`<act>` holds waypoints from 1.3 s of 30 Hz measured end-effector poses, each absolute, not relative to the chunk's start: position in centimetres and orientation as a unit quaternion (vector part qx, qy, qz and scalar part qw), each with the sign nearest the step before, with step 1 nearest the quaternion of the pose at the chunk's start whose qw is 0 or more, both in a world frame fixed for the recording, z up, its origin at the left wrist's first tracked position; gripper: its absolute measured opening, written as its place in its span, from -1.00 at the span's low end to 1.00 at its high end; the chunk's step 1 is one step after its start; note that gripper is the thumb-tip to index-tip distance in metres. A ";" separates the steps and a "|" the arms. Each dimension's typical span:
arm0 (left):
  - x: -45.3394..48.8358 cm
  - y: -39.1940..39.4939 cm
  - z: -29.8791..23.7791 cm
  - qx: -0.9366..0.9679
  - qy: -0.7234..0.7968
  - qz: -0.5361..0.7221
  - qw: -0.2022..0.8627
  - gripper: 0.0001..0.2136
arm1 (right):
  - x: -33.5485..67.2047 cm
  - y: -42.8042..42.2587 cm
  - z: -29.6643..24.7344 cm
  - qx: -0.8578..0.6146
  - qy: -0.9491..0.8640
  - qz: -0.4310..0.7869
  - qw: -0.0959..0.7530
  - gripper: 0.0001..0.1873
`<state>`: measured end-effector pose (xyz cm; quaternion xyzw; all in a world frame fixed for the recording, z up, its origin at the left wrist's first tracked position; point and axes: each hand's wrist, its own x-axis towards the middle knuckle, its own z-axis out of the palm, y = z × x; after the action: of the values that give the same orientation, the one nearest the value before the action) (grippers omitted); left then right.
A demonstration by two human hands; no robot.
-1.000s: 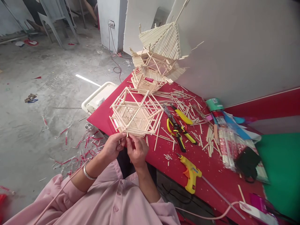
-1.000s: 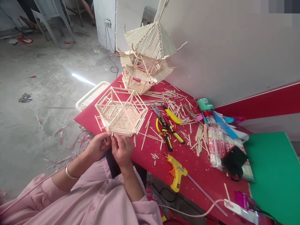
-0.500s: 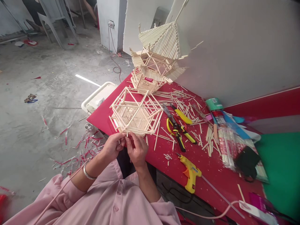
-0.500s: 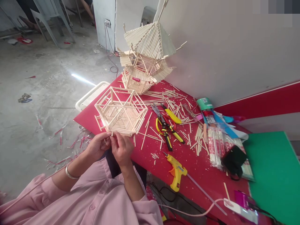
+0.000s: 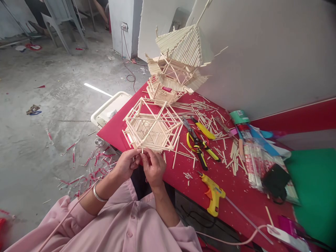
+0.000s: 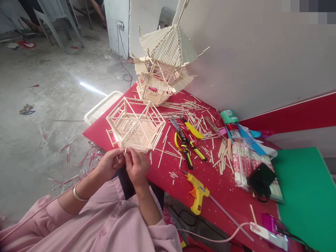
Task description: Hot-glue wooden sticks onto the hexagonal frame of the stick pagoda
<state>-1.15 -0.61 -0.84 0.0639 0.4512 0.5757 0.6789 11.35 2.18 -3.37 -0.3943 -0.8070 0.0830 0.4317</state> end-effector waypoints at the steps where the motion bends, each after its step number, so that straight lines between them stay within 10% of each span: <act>1: -1.1 -0.6 -0.9 0.065 0.452 0.576 0.678 -0.79 | 11.3 2.2 -3.4 -0.395 -0.807 0.083 0.431 -0.74; 39: -1.1 -0.6 -0.5 0.064 0.455 0.576 0.676 -0.82 | 11.2 2.2 -3.3 -0.406 -0.805 0.083 0.425 -0.74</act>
<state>-1.11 -0.62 -0.54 0.0640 0.4553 0.5761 0.6758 11.24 2.18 -3.31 -0.4057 -0.8047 0.0828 0.4254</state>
